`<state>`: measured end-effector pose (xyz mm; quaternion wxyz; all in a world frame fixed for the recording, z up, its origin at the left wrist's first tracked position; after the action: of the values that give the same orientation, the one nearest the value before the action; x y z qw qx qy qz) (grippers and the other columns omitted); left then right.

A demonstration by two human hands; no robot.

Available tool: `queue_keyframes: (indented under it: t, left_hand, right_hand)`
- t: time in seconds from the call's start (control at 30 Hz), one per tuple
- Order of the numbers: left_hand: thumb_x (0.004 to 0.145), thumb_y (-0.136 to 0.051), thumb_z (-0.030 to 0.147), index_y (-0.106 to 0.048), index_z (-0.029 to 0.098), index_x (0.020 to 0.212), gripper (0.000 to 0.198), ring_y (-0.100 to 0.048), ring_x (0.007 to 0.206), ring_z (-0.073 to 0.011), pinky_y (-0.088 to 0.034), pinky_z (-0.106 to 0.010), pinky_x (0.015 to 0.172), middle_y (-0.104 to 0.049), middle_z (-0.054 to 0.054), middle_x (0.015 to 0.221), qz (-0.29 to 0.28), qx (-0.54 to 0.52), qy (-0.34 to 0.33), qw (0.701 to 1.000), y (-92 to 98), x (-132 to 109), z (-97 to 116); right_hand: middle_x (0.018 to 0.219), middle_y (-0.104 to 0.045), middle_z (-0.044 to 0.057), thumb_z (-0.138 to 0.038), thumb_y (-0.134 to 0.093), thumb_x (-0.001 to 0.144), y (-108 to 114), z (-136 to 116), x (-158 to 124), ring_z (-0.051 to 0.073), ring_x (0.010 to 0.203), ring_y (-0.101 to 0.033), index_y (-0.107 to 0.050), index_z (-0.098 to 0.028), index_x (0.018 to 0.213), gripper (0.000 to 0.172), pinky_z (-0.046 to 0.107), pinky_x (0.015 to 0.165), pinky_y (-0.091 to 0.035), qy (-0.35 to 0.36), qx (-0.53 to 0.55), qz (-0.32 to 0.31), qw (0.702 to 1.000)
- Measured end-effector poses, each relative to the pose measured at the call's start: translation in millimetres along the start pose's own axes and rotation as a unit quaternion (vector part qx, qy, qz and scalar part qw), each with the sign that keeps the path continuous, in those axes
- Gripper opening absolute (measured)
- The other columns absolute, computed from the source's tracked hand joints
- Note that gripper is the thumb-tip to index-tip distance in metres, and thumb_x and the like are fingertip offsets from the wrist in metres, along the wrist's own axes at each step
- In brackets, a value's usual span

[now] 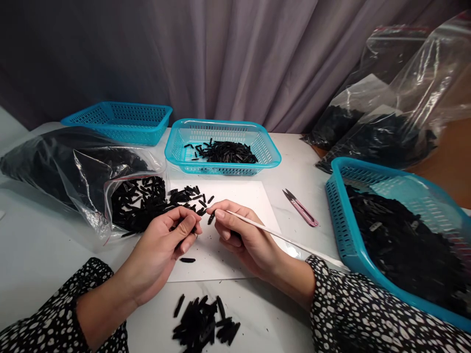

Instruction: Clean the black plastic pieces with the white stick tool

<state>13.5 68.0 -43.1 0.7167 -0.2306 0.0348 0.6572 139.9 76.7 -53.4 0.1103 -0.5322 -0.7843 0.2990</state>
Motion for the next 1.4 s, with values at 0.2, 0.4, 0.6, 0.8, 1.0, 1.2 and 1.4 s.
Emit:
queue_keyframes:
  t: [0.2,0.4,0.6,0.8,1.0,1.2,1.4]
  left_hand:
    - [0.067,-0.09,0.036,-0.075,0.016,0.088,0.032,-0.044,0.056,-0.0056,-0.039,-0.014,0.055,-0.066,-0.001,0.071,0.028,-0.026,0.011,0.999,3.9,1,-3]
    - [0.07,-0.088,0.041,-0.069,0.017,0.083,0.034,-0.036,0.048,-0.0051,-0.031,-0.015,0.047,-0.06,0.003,0.055,0.024,0.009,-0.009,1.0,0.4,-3,2]
    - [0.07,-0.088,0.035,-0.066,0.017,0.075,0.029,-0.036,0.046,-0.0037,-0.031,-0.015,0.049,-0.06,0.004,0.052,0.022,0.024,-0.033,0.999,0.3,-3,8]
    - [0.066,-0.09,0.033,-0.068,0.016,0.069,0.028,-0.042,0.049,-0.0053,-0.031,-0.016,0.048,-0.059,0.003,0.052,0.017,0.026,-0.033,0.999,-0.5,-3,9]
    - [0.062,-0.093,0.035,-0.07,0.019,0.075,0.031,-0.053,0.057,-0.0079,-0.039,-0.017,0.053,-0.06,0.004,0.064,0.046,0.029,-0.049,0.997,0.7,-5,12]
    - [0.064,-0.09,0.049,-0.071,0.016,0.071,0.038,-0.043,0.051,-0.0048,-0.035,-0.017,0.052,-0.059,0.003,0.062,0.073,0.036,-0.048,0.996,9.1,-2,10]
    - [0.059,-0.093,0.05,-0.072,0.016,0.067,0.04,-0.04,0.048,-0.0038,-0.031,-0.017,0.049,-0.059,0.002,0.057,0.09,0.02,-0.037,0.995,13.6,-1,8]
  right_hand:
    - [0.058,-0.054,-0.005,-0.043,-0.066,0.09,3,2,3,0.004,0.042,-0.027,-0.049,-0.019,0.068,0.037,0.022,0.042,-0.014,0.011,-0.039,0.027,0.999]
    - [0.058,-0.047,-0.007,-0.043,-0.082,0.078,3,0,4,0.007,0.051,-0.035,-0.071,-0.015,0.09,0.033,0.024,0.048,-0.025,0.057,-0.146,0.023,0.987]
    - [0.058,-0.051,-0.005,-0.041,-0.079,0.081,2,-3,1,0.01,0.054,-0.039,-0.076,-0.018,0.093,0.027,0.027,0.053,-0.03,0.059,-0.184,0.018,0.981]
    - [0.063,-0.059,-0.001,-0.042,-0.073,0.086,3,-5,0,0.012,0.057,-0.046,-0.076,-0.018,0.088,0.024,0.026,0.051,-0.031,0.071,-0.185,0.028,0.98]
    - [0.057,-0.055,-0.003,-0.042,-0.074,0.085,4,-9,1,0.01,0.05,-0.041,-0.073,-0.018,0.084,0.024,0.025,0.047,-0.027,0.091,-0.181,0.039,0.978]
    - [0.055,-0.053,-0.003,-0.047,-0.075,0.083,6,-11,0,0.01,0.049,-0.037,-0.074,-0.018,0.089,0.03,0.025,0.044,-0.023,0.08,-0.171,0.062,0.98]
    - [0.056,-0.053,-0.003,-0.046,-0.074,0.084,5,-14,-2,0.01,0.049,-0.038,-0.075,-0.019,0.09,0.028,0.025,0.044,-0.023,0.087,-0.18,0.063,0.978]
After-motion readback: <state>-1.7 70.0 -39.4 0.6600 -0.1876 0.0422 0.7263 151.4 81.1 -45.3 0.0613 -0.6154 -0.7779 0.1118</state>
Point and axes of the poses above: each hand's wrist, its own x-axis towards the middle knuckle, its own y-axis out of the back of the hand, z = x × y, the point moved 8 cm from there along x, towards the middle knuckle
